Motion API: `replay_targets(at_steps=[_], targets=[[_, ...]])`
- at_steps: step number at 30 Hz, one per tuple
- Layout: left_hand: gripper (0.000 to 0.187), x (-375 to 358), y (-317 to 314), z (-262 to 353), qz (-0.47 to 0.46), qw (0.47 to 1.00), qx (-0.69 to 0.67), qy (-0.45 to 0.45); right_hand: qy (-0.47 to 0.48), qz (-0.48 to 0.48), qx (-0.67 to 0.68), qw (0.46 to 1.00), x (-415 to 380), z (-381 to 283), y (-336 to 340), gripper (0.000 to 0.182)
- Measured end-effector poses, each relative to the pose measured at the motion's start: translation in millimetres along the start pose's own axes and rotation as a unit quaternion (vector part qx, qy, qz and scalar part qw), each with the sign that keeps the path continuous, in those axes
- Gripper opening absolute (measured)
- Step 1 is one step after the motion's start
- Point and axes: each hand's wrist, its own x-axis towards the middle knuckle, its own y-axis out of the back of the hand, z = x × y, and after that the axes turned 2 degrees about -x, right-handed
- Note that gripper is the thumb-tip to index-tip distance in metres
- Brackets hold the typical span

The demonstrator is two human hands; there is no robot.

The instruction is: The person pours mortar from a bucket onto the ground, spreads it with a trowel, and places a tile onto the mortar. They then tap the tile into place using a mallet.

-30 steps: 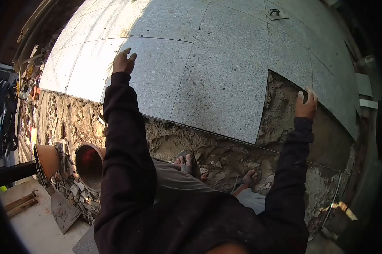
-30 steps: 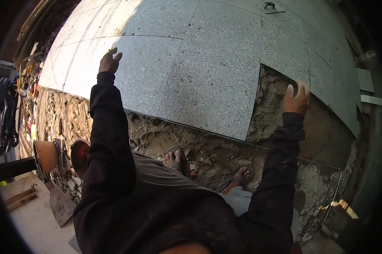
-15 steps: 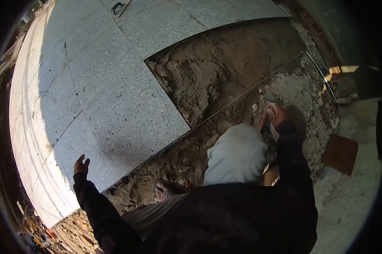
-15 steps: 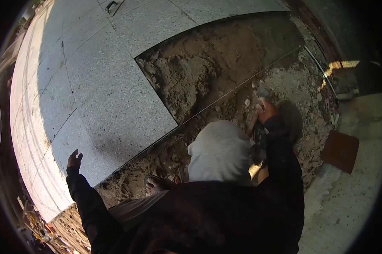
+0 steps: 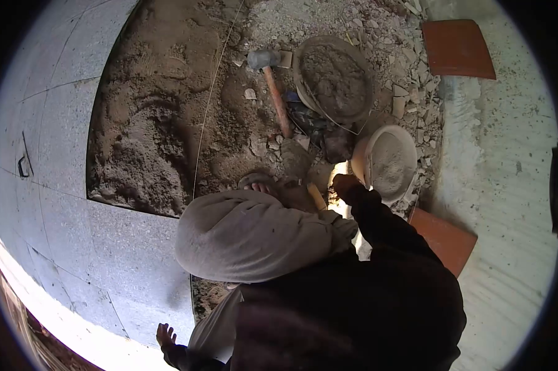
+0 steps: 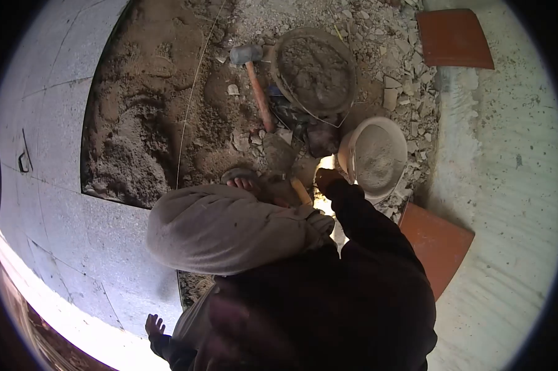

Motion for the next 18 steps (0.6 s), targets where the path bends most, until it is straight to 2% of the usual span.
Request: replay_targets(at_steps=[2,4,5,6,8,9,11,14,15,16,17,18], targets=[[0.053,-3,-2,11,0.006,1.0,-0.001,-0.012,-0.074,-0.051,0.238,0.967,4,-17,-14,0.033],[0.051,-19,-16,38,0.02,0.999,-0.016,-0.026,-0.111,-0.086,0.173,0.975,11,-46,-17,0.042],[0.051,-23,-20,48,0.017,0.998,0.003,-0.057,-0.134,-0.112,0.152,0.973,14,-63,8,0.042],[0.051,-28,-25,56,0.016,0.996,0.018,-0.085,-0.122,-0.107,0.15,0.975,31,-72,14,0.042],[0.055,-33,-30,68,0.034,0.991,0.049,-0.121,-0.075,0.094,0.157,0.98,58,-85,25,0.038],[0.056,-28,-31,71,0.03,0.989,0.065,-0.13,-0.028,0.23,0.19,0.954,77,-91,39,0.035],[0.055,-27,-39,77,0.031,0.986,0.078,-0.147,-0.008,0.404,0.126,0.906,123,-104,82,0.038],[0.048,-54,-60,85,0.075,0.972,0.144,-0.17,-0.113,0.355,0.124,0.92,203,-105,119,0.044],[0.051,-27,-53,59,0.111,0.938,0.208,-0.254,-0.167,0.294,0.15,0.929,223,-104,131,0.038],[0.052,-54,-70,73,0.127,0.913,0.253,-0.293,-0.222,0.228,0.167,0.933,243,-103,142,0.033],[0.052,-38,-74,56,0.144,0.917,0.226,-0.294,-0.235,0.2,0.214,0.927,262,-86,137,0.039],[0.052,-23,-78,32,0.153,0.92,0.21,-0.293,-0.211,0.236,0.21,0.925,262,-92,155,0.039]])
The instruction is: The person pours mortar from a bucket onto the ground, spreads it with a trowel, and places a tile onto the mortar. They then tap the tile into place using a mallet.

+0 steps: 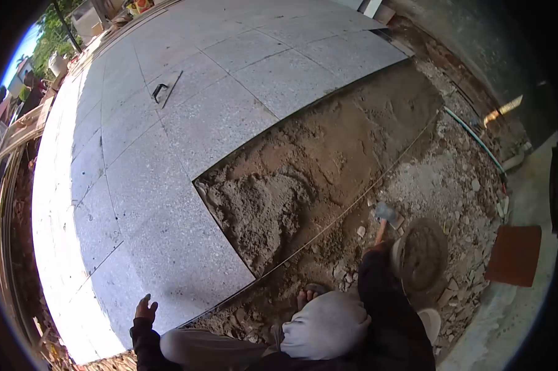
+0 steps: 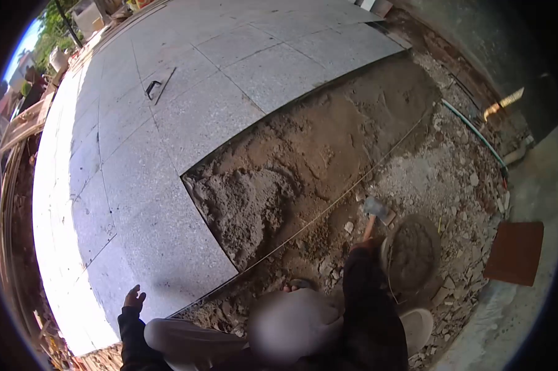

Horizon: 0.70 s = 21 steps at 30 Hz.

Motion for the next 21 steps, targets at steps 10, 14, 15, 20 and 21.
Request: replay_targets(at_steps=[10,14,15,20,21], targets=[[0.065,6,-108,1,0.251,0.962,0.01,0.106,0.062,0.109,0.55,0.826,-55,5,28,0.028],[0.068,12,-117,1,0.261,0.959,0.006,0.107,0.316,0.059,0.32,0.891,-131,-62,129,0.029],[0.067,10,-118,7,0.269,0.956,0.009,0.117,0.411,0.087,0.274,0.865,-138,-84,145,0.031],[0.056,11,-117,19,0.342,0.938,0.038,0.041,0.642,-0.077,0.076,0.759,-263,-228,191,0.032],[0.058,10,-115,24,0.333,0.942,0.017,0.032,0.714,-0.059,0.058,0.696,-278,-248,170,0.033]])
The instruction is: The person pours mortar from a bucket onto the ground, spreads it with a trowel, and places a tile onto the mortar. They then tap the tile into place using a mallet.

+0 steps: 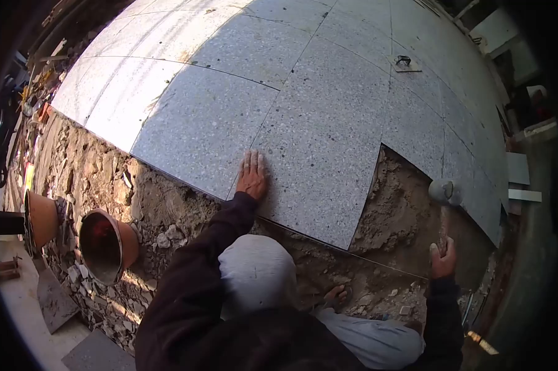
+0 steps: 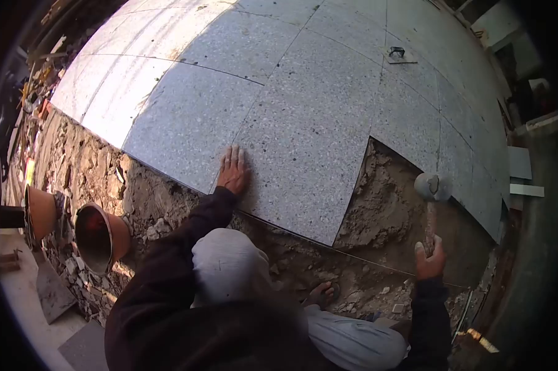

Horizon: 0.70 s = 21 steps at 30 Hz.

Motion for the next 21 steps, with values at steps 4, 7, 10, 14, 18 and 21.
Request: replay_targets(at_steps=[4,7,10,14,18,21], targets=[[0.06,2,10,12,-0.012,0.996,-0.083,0.021,-0.043,-0.167,0.214,0.961,33,-108,-99,0.037],[0.06,0,10,12,0.005,0.995,-0.091,0.033,-0.03,-0.17,0.359,0.917,16,-174,-179,0.045],[0.058,0,4,8,-0.001,0.995,-0.092,0.031,-0.036,-0.149,0.366,0.918,-18,-186,-244,0.05],[0.055,1,11,5,-0.001,0.993,-0.111,0.026,0.033,-0.105,0.192,0.975,-44,-161,-296,0.053],[0.053,-6,12,9,-0.022,0.992,-0.118,0.028,0.04,-0.134,0.1,0.985,-29,-168,-290,0.053],[0.055,3,9,9,-0.004,0.995,-0.1,0.029,0.03,-0.15,0.112,0.982,-6,-168,-271,0.053]])
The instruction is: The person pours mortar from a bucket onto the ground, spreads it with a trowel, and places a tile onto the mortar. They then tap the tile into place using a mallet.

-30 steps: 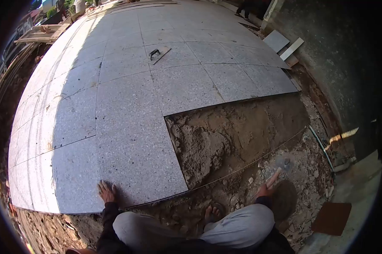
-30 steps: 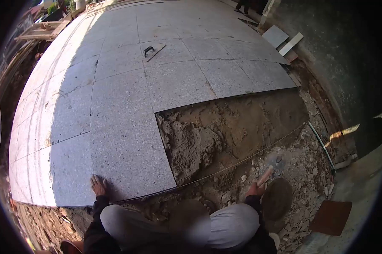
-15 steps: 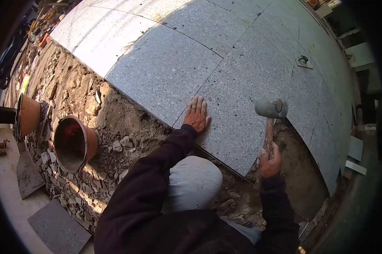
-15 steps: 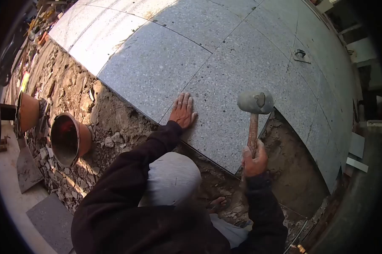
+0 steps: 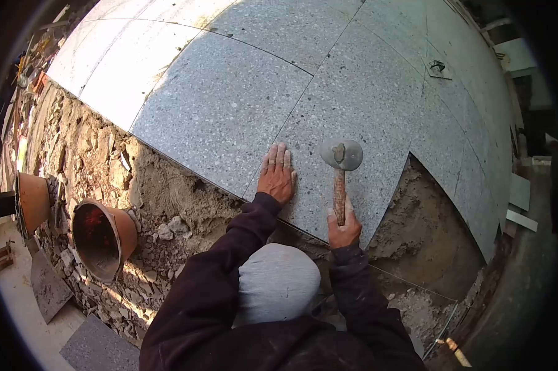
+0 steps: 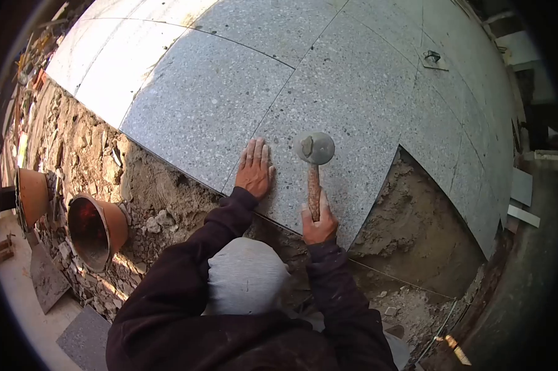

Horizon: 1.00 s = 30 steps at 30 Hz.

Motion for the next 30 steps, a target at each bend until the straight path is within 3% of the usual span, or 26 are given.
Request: replay_targets(at_steps=[4,6,9,10,12,13,15,20,24,28,30], targets=[[0.056,25,3,17,0.004,1.0,-0.008,0.0,0.129,0.135,0.144,0.972,-2,-21,37,0.062],[0.055,61,-7,28,0.011,0.999,-0.005,-0.035,0.116,0.153,0.237,0.953,0,-42,51,0.061],[0.056,117,-30,41,-0.007,0.996,0.031,-0.086,0.108,0.151,0.251,0.95,13,-41,57,0.059],[0.056,123,-37,43,-0.007,0.995,0.031,-0.093,0.106,0.158,0.251,0.949,16,-36,53,0.059],[0.056,129,-51,40,0.001,0.998,0.026,-0.057,-0.04,0.119,0.185,0.975,24,-13,32,0.058],[0.056,129,-48,42,-0.01,0.998,0.033,-0.05,-0.044,0.123,0.186,0.974,27,11,16,0.058],[0.056,129,-45,43,-0.022,0.998,0.041,-0.053,0.019,0.127,0.029,0.991,31,45,-13,0.053],[0.056,127,-48,41,-0.021,0.996,0.061,-0.061,-0.112,0.074,0.111,0.985,36,55,-1,0.05],[0.055,129,-44,47,-0.041,0.995,0.078,-0.053,-0.007,0.14,0.169,0.976,27,17,37,0.052],[0.055,130,-43,49,-0.056,0.991,0.1,-0.068,0.052,0.166,0.105,0.979,8,35,18,0.056],[0.055,131,-41,51,-0.079,0.991,0.1,-0.04,-0.102,0.044,0.116,0.987,7,56,-4,0.056]])
